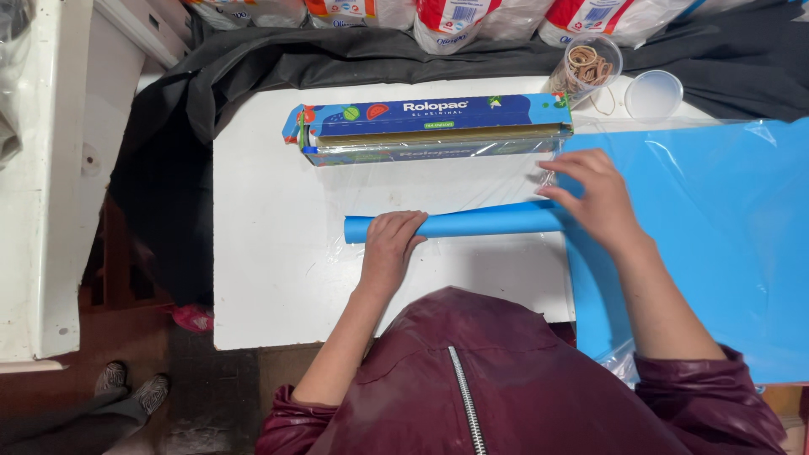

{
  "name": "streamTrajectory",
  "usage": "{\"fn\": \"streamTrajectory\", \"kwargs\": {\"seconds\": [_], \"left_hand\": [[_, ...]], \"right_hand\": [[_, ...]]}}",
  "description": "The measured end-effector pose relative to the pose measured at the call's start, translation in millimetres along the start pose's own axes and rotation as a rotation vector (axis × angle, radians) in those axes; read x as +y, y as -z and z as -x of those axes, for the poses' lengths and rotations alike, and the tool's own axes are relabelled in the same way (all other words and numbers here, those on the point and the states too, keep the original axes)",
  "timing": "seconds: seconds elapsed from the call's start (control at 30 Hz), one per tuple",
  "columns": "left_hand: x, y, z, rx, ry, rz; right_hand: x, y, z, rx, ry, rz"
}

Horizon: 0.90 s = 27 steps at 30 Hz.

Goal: The person rolls a sheet of blue material into a tight cylinder on a white table. They then wrap the rolled cylinder with clear plastic film, smoothing and securing it by hand. The final wrapped roll is placed on the table.

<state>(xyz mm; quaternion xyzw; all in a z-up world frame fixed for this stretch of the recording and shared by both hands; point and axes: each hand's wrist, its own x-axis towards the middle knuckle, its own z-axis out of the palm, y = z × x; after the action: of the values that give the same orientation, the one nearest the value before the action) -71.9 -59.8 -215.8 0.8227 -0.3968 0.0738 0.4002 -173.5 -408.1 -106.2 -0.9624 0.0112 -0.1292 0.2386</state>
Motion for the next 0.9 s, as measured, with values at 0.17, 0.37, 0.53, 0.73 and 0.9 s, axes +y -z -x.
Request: {"fn": "streamTrajectory", "kwargs": {"seconds": [0.17,0.37,0.53,0.73,0.9], "left_hand": [[-9,-7,3,0.008,0.035,-0.028],[-15,-15,4,0.065,0.011,0.003],[-18,-17,6,0.032,0.022,-0.026],[-20,-18,6,0.033,0.022,-0.025],[-21,-21,6,0.044,0.012,-0.045]], "right_hand": [[-96,-89,-107,0.152,0.293,-0.167],[-190,-167,-189,0.193,0.501,-0.192],[-209,-195,-210,0.072,0.491,-0.097],[-194,-208,-208,0.112,0.459,-0.063],[-195,-183,-198,0.11,0.424,-0.031]]}}
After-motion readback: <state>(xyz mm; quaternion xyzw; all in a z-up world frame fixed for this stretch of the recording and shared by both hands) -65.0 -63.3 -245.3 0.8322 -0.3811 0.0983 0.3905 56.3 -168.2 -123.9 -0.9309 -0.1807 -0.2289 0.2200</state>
